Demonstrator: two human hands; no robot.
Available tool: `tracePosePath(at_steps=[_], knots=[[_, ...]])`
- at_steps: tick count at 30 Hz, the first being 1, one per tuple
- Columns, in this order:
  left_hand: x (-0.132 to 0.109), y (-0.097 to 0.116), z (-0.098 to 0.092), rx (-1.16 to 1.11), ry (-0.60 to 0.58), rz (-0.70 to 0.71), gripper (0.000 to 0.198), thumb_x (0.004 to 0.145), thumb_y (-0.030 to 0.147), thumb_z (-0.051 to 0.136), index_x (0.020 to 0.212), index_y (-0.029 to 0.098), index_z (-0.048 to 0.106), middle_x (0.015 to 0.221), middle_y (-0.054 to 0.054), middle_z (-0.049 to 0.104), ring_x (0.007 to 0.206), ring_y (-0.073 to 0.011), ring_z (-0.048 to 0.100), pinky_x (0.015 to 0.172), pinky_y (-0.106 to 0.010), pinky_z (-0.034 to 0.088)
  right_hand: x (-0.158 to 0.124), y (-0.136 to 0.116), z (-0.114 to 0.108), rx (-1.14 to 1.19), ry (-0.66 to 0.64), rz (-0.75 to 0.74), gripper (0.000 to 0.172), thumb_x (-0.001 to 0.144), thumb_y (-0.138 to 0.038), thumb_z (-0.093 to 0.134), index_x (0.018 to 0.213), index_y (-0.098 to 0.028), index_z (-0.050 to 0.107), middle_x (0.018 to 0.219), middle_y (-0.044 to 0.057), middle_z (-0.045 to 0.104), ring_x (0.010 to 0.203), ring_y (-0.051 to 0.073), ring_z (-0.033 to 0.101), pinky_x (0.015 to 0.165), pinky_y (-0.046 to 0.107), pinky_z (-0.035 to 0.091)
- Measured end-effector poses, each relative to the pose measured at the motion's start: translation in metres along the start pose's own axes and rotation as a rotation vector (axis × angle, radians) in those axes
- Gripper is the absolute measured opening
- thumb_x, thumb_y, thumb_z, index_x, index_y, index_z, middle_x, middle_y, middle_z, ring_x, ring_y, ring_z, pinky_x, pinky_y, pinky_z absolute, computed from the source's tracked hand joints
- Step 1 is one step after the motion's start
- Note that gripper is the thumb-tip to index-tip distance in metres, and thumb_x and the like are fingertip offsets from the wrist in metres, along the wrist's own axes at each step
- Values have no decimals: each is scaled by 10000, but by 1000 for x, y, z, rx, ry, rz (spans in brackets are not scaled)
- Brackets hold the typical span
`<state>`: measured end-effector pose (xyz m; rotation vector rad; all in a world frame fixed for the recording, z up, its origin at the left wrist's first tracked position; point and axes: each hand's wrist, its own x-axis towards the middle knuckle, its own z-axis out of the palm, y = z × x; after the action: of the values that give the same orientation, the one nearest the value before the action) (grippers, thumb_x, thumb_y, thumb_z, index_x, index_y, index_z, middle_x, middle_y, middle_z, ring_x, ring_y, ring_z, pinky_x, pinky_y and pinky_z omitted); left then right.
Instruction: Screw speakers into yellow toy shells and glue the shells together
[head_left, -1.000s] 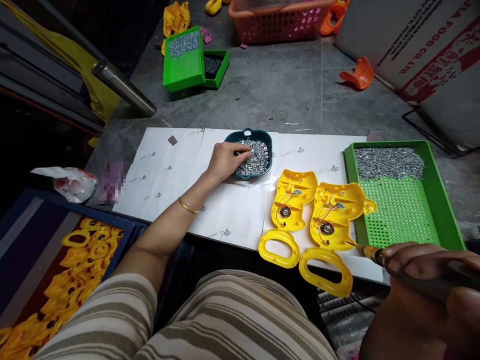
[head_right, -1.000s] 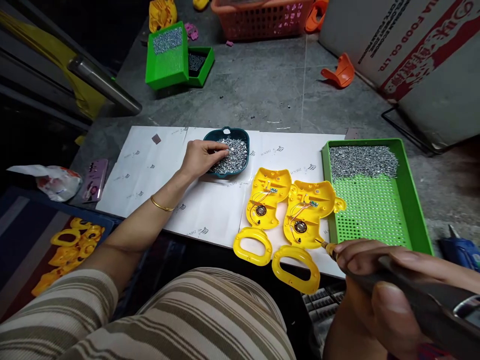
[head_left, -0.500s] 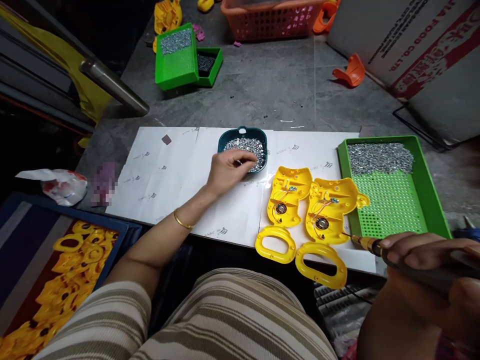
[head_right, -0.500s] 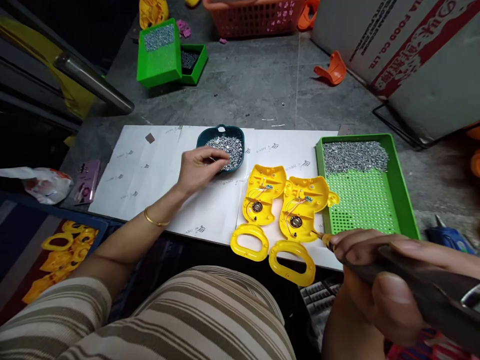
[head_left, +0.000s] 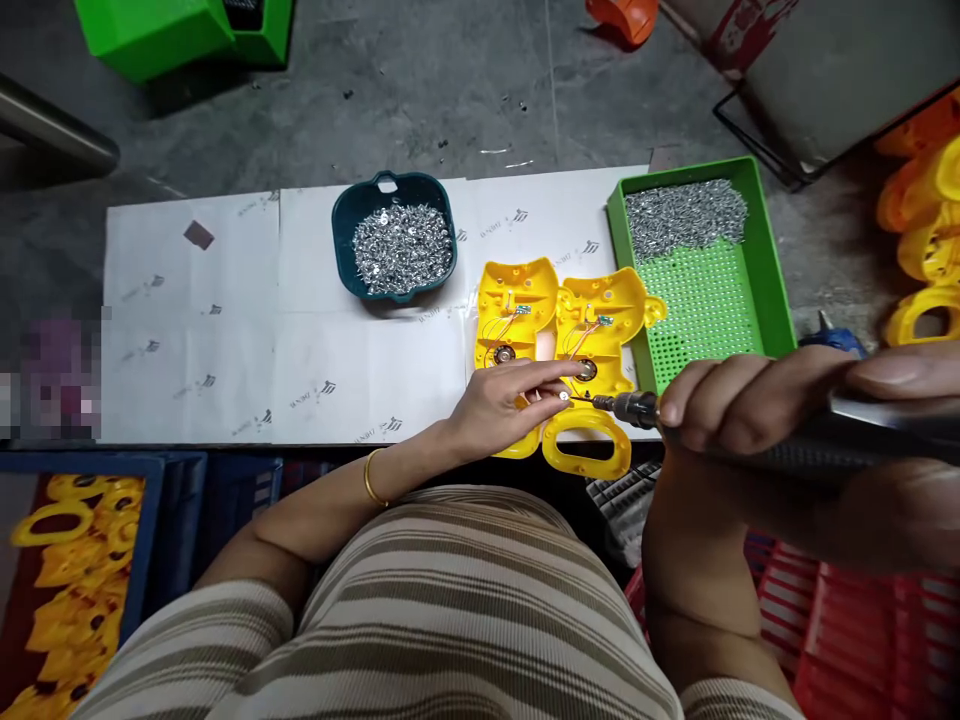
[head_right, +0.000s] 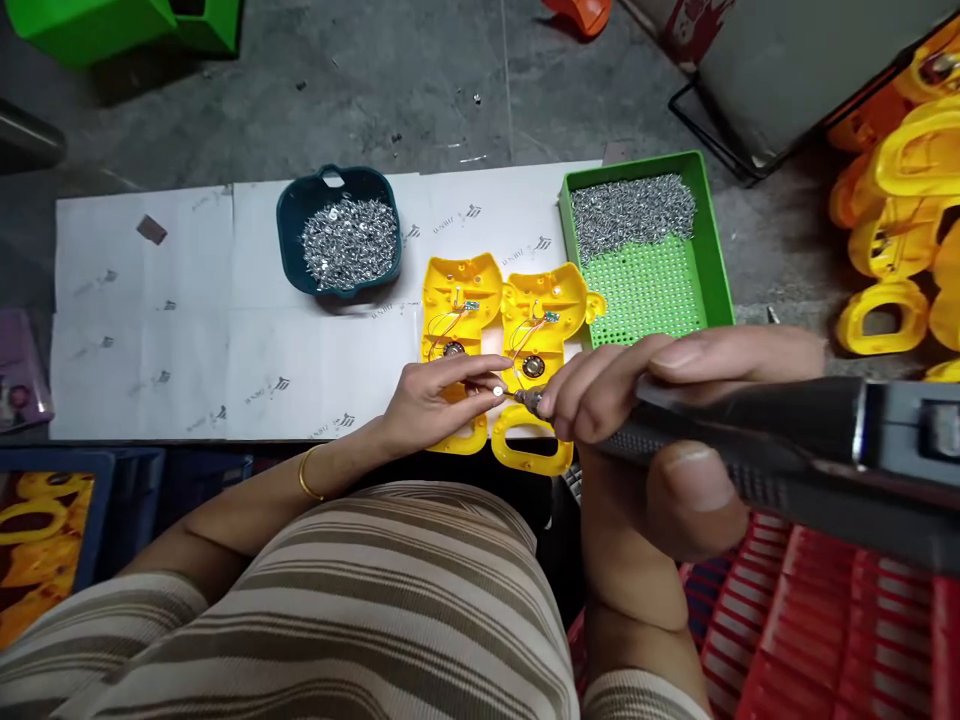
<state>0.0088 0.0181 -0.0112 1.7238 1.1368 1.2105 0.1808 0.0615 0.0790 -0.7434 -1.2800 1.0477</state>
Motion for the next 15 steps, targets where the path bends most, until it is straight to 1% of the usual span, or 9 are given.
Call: tracePosePath(at_steps=[3,6,10,13,15], knots=[[1,0,-1,18,-11,28,303,882,157,648,1172,245,669,1084,-28,752,828,-125,727,799,-258,610,-2,6,1,175,-82,-41,186,757,-385,709,815,-258,587,466,-81,532,292,127,462,294,295,442],[0,0,-1,39,-30,50,317,878,139,648,1180,235,664,1106,-32,745,853,-124,727,806,-244,601,-3,9,0,178,-94,-51,175,769,-370,711,855,-244,626,485,-72,530,327,121,481,327,297,472],[0,-2,-1,94,-53,94,303,899,161,620,1193,224,655,1109,-33,742,824,-110,718,790,-233,592,-2,11,2,214,-163,-74,182,776,-334,714,915,-229,660,525,-55,551,362,124,510,340,302,491],[0,-4,-1,148,-61,141,278,919,180,589,1190,191,648,1099,-37,745,785,-96,706,774,-230,588,-2,12,6,226,-140,-75,158,805,-328,685,921,-221,666,534,-44,566,365,124,508,334,299,472],[0,-5,-1,168,-73,149,277,924,177,573,1192,173,644,1098,-42,746,777,-89,702,768,-219,582,-3,14,7,215,-131,-77,151,812,-331,677,908,-215,661,521,-43,561,351,120,493,322,292,451]])
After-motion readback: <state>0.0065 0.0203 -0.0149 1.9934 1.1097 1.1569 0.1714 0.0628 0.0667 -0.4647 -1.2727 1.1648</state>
